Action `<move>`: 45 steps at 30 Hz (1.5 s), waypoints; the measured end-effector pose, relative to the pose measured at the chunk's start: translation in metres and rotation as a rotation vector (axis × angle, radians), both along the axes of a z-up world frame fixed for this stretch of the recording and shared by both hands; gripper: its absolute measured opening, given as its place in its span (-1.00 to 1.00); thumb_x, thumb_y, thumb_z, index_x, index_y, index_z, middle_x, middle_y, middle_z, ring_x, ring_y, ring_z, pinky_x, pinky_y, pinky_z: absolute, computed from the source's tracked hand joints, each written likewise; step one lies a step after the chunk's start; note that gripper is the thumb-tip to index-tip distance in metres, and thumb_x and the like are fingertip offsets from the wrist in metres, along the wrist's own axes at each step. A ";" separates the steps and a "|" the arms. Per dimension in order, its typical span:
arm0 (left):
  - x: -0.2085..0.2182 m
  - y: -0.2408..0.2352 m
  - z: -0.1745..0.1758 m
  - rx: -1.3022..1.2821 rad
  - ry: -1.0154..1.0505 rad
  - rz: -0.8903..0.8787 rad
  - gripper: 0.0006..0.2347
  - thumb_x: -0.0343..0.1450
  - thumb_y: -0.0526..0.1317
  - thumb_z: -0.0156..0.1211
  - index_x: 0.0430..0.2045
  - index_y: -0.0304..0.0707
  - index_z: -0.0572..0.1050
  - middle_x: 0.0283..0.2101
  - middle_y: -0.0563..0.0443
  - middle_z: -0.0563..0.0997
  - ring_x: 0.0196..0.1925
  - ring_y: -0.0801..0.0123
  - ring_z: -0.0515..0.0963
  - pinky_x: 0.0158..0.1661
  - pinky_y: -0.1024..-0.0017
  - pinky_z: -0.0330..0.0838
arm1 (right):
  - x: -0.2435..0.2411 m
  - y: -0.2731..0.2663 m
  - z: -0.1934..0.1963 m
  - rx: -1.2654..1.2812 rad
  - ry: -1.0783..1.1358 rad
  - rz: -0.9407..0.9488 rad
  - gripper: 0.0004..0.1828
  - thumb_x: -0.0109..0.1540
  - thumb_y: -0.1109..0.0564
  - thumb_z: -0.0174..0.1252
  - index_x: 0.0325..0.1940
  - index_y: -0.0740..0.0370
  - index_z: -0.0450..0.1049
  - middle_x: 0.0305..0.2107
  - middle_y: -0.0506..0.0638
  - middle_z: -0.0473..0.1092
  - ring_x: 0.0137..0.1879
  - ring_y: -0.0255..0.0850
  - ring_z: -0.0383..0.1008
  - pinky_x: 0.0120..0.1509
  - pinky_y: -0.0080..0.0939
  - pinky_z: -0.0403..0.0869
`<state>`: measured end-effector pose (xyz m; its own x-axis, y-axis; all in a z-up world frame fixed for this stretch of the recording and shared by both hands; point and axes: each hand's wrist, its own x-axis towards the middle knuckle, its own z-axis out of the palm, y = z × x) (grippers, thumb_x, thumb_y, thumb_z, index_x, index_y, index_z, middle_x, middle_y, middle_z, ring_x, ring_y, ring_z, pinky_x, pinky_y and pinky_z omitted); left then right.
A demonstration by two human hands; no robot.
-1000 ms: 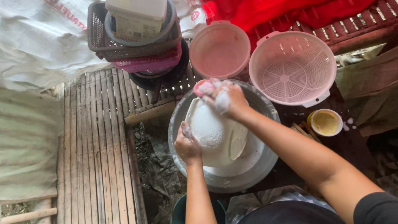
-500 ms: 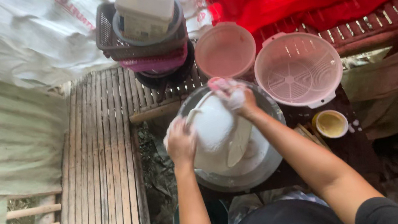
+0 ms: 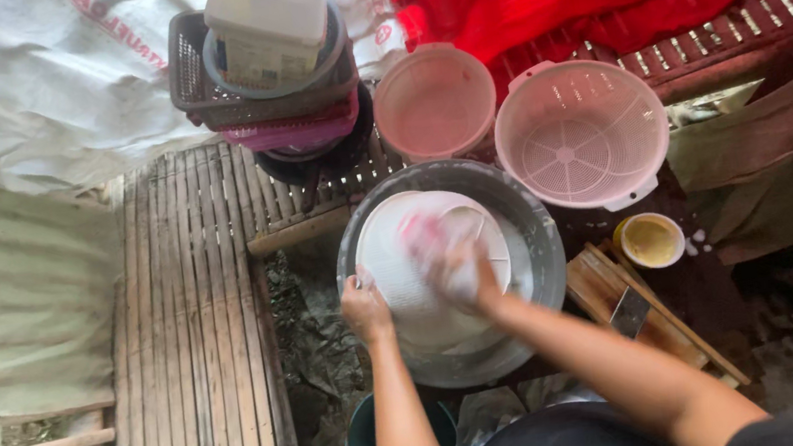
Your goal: The person scrubs a white plastic colander with a pink sponge in a metal basin filled with soapy water. They rinse the colander and then scrub a smaller pink colander in the same manner.
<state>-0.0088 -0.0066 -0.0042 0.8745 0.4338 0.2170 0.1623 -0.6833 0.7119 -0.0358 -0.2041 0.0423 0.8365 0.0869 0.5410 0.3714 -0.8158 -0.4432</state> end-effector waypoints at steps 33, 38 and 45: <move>0.008 0.029 0.005 -0.321 0.150 -0.081 -0.55 0.55 0.05 0.08 -0.27 -0.56 0.60 -0.34 -0.32 0.66 -0.32 0.18 0.59 -0.15 0.27 0.48 | 0.027 -0.043 -0.102 -0.036 0.127 -0.113 -0.41 0.37 0.15 -0.13 0.53 0.05 0.20 0.40 0.11 0.24 0.37 0.12 0.33 0.37 0.11 0.26; -0.017 0.028 0.010 -0.625 -0.034 -0.136 -0.66 0.52 -0.06 0.12 -0.19 -0.49 0.59 -0.26 -0.09 0.67 -0.20 0.37 0.58 -0.09 0.41 0.46 | 0.041 -0.091 -0.162 -0.093 0.454 -0.143 -0.38 0.33 0.12 -0.09 0.52 0.09 0.18 0.38 0.18 0.21 0.31 0.20 0.30 0.31 0.18 0.29; -0.002 0.040 0.025 -0.590 -0.096 -0.331 -0.73 0.38 -0.32 0.02 -0.09 -0.48 0.51 -0.13 -0.05 0.65 -0.06 0.35 0.58 0.01 0.39 0.42 | 0.039 -0.063 -0.194 0.621 1.007 -0.014 -0.58 0.32 0.05 -0.05 0.28 0.06 0.31 0.18 0.15 0.32 0.18 0.14 0.38 0.24 0.15 0.34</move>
<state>-0.0105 0.0332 0.0204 0.9701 0.2166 0.1092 -0.0705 -0.1790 0.9813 0.0029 -0.2666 -0.1512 0.9087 0.0286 -0.4165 -0.3796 -0.3585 -0.8529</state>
